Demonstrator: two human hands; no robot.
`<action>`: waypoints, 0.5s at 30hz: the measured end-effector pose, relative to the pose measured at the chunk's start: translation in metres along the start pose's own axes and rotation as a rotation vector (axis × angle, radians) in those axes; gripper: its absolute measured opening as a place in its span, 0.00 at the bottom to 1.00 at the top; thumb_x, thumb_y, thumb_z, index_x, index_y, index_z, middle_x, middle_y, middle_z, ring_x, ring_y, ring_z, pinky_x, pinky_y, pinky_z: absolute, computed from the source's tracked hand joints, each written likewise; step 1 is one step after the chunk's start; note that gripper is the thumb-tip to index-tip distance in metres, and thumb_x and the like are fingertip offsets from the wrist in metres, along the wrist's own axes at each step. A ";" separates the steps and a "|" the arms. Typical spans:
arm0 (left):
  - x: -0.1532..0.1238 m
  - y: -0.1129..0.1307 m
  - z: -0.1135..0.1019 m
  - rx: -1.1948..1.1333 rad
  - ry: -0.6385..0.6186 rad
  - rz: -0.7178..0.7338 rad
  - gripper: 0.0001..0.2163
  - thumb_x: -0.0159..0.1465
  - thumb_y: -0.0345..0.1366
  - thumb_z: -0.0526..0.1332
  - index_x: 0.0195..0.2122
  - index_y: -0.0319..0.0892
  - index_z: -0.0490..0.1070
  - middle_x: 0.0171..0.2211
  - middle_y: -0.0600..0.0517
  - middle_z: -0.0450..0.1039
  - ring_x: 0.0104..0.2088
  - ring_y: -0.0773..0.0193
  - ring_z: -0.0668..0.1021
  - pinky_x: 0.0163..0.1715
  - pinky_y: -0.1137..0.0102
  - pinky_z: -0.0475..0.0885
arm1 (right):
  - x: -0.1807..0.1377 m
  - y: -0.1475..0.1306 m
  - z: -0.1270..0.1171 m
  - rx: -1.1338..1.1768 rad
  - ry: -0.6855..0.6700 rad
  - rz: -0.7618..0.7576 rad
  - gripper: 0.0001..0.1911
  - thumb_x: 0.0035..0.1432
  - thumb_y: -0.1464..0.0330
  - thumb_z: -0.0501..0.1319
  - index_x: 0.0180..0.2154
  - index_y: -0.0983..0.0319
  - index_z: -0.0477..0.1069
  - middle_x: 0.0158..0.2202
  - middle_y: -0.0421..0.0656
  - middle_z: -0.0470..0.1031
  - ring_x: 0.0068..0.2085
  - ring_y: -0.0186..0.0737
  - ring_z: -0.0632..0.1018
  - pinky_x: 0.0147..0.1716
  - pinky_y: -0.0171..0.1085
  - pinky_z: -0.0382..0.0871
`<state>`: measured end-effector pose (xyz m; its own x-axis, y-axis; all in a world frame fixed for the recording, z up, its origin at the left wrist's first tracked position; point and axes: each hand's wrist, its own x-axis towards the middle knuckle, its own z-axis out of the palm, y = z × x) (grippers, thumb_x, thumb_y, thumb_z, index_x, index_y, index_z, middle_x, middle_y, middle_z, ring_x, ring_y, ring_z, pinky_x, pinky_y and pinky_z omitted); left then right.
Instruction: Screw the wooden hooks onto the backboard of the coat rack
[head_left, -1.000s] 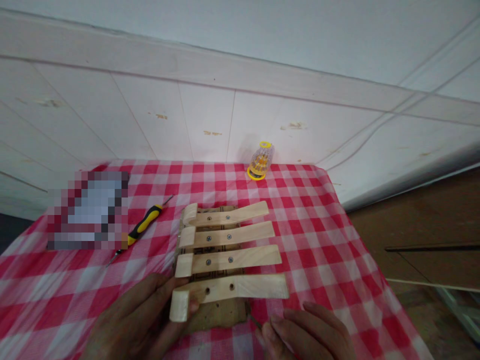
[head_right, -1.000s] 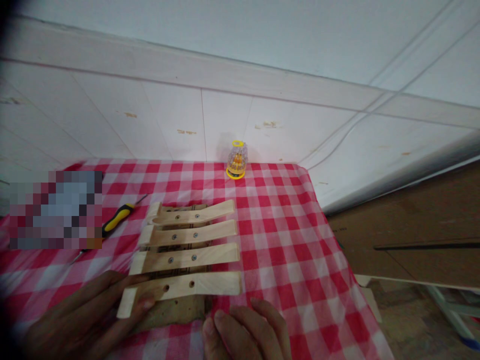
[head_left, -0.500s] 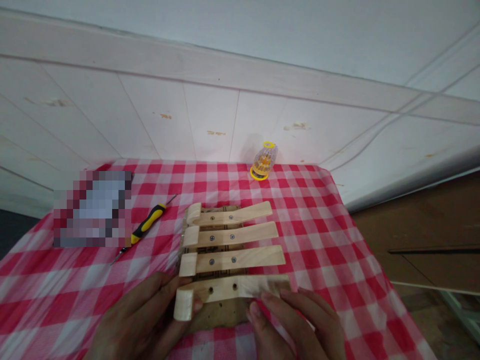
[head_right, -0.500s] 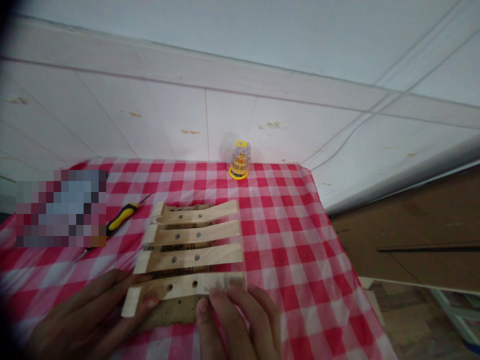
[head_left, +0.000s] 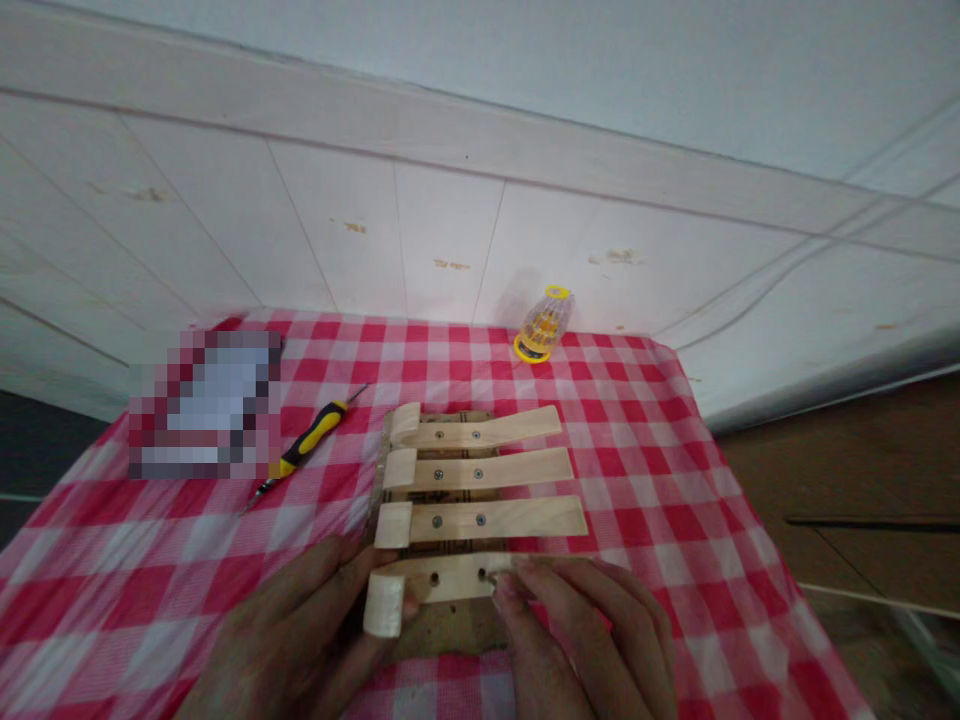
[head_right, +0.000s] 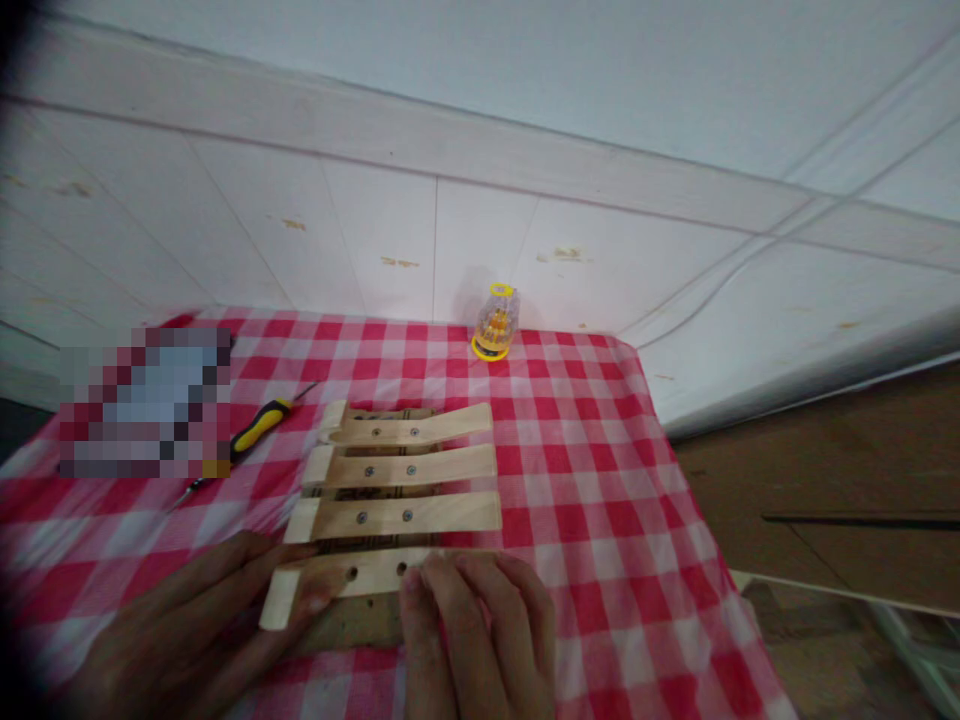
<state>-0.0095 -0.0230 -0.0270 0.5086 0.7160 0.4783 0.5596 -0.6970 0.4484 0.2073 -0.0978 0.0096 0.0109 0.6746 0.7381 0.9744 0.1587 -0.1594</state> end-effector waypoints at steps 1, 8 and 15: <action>0.000 0.000 0.000 -0.013 -0.008 -0.009 0.14 0.73 0.50 0.59 0.51 0.48 0.75 0.43 0.51 0.81 0.41 0.64 0.85 0.44 0.75 0.83 | 0.000 0.001 -0.002 0.003 -0.035 -0.013 0.08 0.68 0.75 0.62 0.40 0.59 0.80 0.36 0.40 0.84 0.39 0.41 0.83 0.44 0.41 0.78; 0.001 0.003 -0.003 -0.047 -0.025 -0.032 0.14 0.74 0.49 0.57 0.52 0.49 0.74 0.42 0.51 0.81 0.39 0.64 0.85 0.40 0.76 0.84 | 0.002 0.003 -0.007 -0.009 -0.102 -0.054 0.07 0.67 0.75 0.63 0.40 0.59 0.80 0.36 0.41 0.84 0.40 0.41 0.83 0.45 0.41 0.78; 0.001 0.002 -0.001 -0.044 -0.024 -0.027 0.13 0.74 0.50 0.57 0.50 0.50 0.75 0.41 0.52 0.82 0.39 0.64 0.86 0.41 0.75 0.84 | -0.006 -0.002 0.010 0.000 -0.010 -0.041 0.10 0.69 0.75 0.60 0.39 0.60 0.79 0.34 0.41 0.83 0.39 0.40 0.83 0.49 0.43 0.76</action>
<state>-0.0084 -0.0236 -0.0250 0.5098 0.7347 0.4476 0.5442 -0.6784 0.4936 0.2035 -0.0953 -0.0014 -0.0310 0.6746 0.7375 0.9739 0.1865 -0.1296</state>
